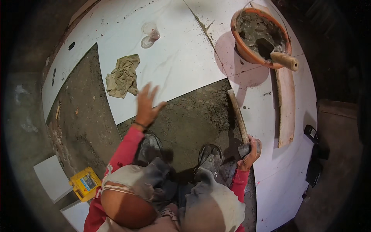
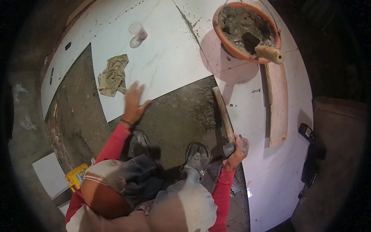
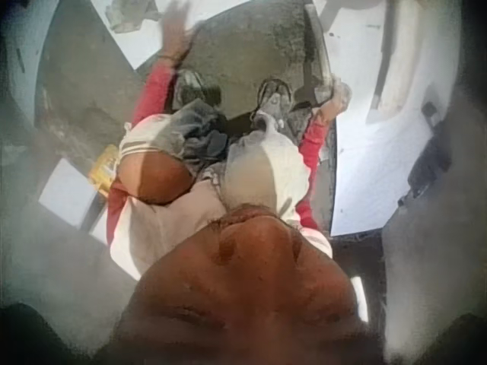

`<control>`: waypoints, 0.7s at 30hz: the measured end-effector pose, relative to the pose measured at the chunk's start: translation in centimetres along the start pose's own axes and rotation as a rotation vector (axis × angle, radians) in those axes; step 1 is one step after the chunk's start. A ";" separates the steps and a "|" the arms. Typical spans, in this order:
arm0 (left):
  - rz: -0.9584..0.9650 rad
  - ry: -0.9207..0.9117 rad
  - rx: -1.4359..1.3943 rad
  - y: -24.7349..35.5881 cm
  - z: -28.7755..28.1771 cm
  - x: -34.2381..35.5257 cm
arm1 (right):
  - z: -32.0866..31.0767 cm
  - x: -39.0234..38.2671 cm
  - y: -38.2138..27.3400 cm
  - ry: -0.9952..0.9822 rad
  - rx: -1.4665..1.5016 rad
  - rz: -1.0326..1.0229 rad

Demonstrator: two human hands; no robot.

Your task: The person places a large white tile onto a bed of mortar, taps the tile with a mallet to level it, and wipes the tile surface and joints with a cloth.

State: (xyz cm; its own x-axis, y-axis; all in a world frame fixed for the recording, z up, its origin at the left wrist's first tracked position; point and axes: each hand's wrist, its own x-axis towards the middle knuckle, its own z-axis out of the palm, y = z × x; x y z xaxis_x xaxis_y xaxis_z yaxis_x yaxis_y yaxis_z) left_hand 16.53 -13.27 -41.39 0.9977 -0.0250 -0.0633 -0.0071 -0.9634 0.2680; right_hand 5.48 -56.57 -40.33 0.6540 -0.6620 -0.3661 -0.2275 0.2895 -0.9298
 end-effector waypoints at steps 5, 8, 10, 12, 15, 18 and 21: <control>0.054 0.022 0.151 -7.2 -1.5 -4.5 | 1.1 1.4 2.6 -0.155 0.023 -0.048; 0.057 -0.015 0.127 -7.1 -1.4 -3.9 | 2.7 1.9 4.2 -0.121 -0.023 -0.031; 0.041 -0.011 0.097 -6.5 -1.4 -2.9 | 3.3 2.4 5.0 -0.099 0.031 -0.015; 0.030 -0.028 0.073 -6.0 -1.7 -2.3 | 2.9 2.7 5.2 -0.165 0.020 -0.011; 0.038 -0.062 0.046 -5.4 -2.2 -1.7 | 0.6 2.5 4.5 -0.164 0.002 -0.078; 0.049 -0.102 0.046 -5.2 -2.8 -1.4 | -2.3 1.3 2.8 -0.117 -0.033 -0.134; 0.085 -0.123 0.067 -5.2 -2.8 -1.3 | -2.4 0.5 2.3 -0.081 -0.001 -0.083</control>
State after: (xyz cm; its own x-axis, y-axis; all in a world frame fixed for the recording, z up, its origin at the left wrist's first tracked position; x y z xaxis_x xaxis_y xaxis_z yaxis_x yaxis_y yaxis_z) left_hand 15.50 -7.46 -40.01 0.9774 -0.1359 -0.1619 -0.0999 -0.9720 0.2128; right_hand 3.60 -57.88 -42.70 0.7270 -0.6254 -0.2835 -0.1705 0.2355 -0.9568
